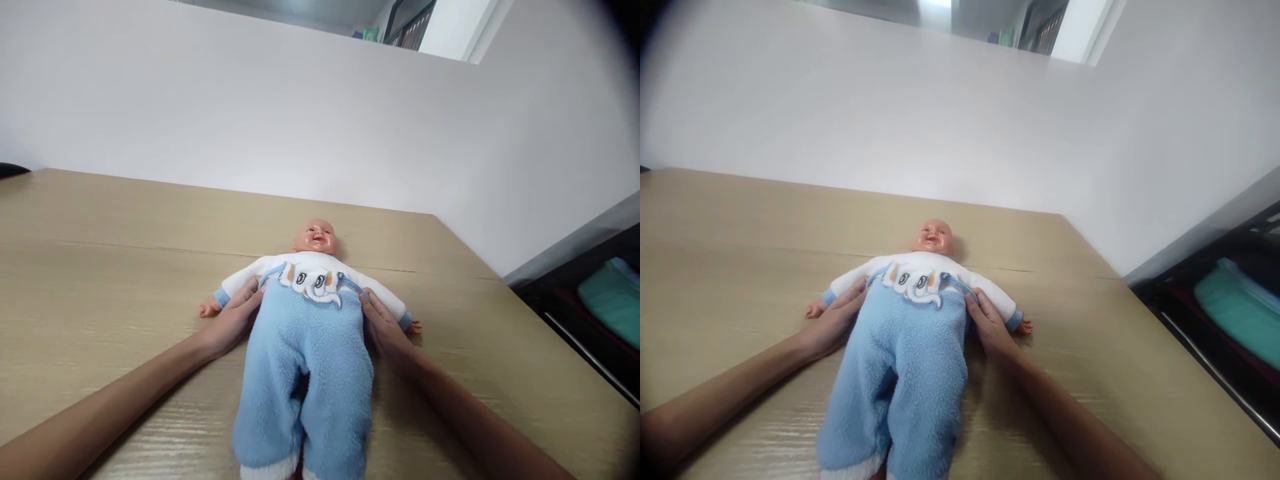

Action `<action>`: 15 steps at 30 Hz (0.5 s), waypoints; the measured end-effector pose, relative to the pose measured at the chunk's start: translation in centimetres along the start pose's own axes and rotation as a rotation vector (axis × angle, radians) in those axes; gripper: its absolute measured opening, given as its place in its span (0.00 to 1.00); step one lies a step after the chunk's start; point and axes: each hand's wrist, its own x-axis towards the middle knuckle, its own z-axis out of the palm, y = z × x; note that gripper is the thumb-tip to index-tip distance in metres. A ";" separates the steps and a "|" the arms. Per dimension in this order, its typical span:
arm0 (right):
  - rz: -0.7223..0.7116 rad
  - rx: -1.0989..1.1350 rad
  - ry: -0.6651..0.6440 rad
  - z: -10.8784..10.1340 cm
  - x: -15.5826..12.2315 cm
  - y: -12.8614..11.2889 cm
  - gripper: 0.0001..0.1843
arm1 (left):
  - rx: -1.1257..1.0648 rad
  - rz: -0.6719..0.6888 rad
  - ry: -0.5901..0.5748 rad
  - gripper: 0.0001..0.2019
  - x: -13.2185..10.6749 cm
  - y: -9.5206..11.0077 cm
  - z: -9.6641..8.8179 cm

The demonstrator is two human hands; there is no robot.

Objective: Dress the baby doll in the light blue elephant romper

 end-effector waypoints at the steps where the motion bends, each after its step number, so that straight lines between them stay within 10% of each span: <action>1: -0.005 -0.050 -0.018 -0.3 -0.1 -0.7 0.25 | 0.082 0.025 -0.023 0.24 0.1 0.2 -0.3; 9: -0.146 -0.398 -0.356 -3.3 -1.2 -3.2 0.15 | 0.687 0.228 -0.296 0.16 0.5 1.8 -4.5; 15: -0.112 -0.223 -0.264 -1.9 -1.4 -1.9 0.19 | 0.496 0.152 -0.320 0.19 0.2 1.1 -4.0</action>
